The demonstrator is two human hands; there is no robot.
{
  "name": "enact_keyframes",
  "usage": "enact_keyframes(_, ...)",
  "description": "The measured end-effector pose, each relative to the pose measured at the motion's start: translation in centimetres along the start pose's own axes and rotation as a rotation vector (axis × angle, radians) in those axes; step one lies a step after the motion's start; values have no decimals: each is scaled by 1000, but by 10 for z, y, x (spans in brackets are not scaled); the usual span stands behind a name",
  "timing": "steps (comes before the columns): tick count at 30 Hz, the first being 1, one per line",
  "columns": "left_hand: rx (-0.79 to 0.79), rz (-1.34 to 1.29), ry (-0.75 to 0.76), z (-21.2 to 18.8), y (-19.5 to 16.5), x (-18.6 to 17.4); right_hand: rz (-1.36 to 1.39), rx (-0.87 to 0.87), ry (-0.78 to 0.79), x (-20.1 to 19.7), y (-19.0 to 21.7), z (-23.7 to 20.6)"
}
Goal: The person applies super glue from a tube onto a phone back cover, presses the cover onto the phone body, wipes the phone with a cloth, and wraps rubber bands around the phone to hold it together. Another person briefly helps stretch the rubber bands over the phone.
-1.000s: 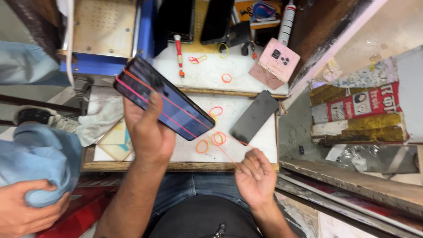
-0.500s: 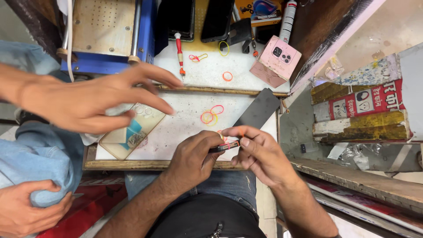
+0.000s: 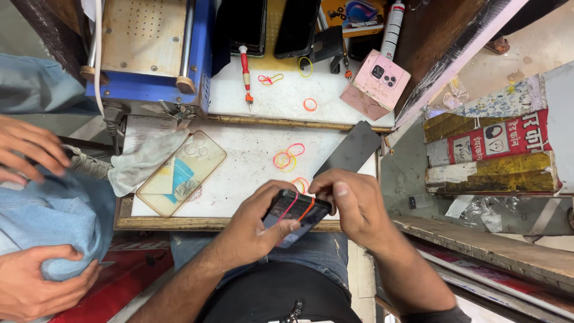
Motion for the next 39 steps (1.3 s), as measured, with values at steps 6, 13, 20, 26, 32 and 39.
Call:
enact_keyframes(6,-126,-222,73,-9,21,14,278,-235,-152,17,-20,-10)
enact_keyframes(13,-201,-238,67,-11,32,15,439,-201,-269,25,-42,-17)
enact_keyframes(20,-259,31,-56,-8,32,-8,-43,-313,-65,33,-16,-10)
enact_keyframes(26,-239,227,-140,-6,23,-39,457,245,-165,46,-74,-13)
enact_keyframes(32,-339,-167,-258,-25,59,-74,1026,442,-352,56,-116,-13)
enact_keyframes(39,-239,-402,-503,-42,86,-85,1098,404,-289,71,-114,-13)
Point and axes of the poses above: each hand's wrist, its own z-axis towards the middle knuckle, its own x-axis out of the palm, y = z × x, the point moved 8 cm from there along z, towards the middle knuckle, and after that the axes turned 3 degrees about -y, right-handed, at the moved point
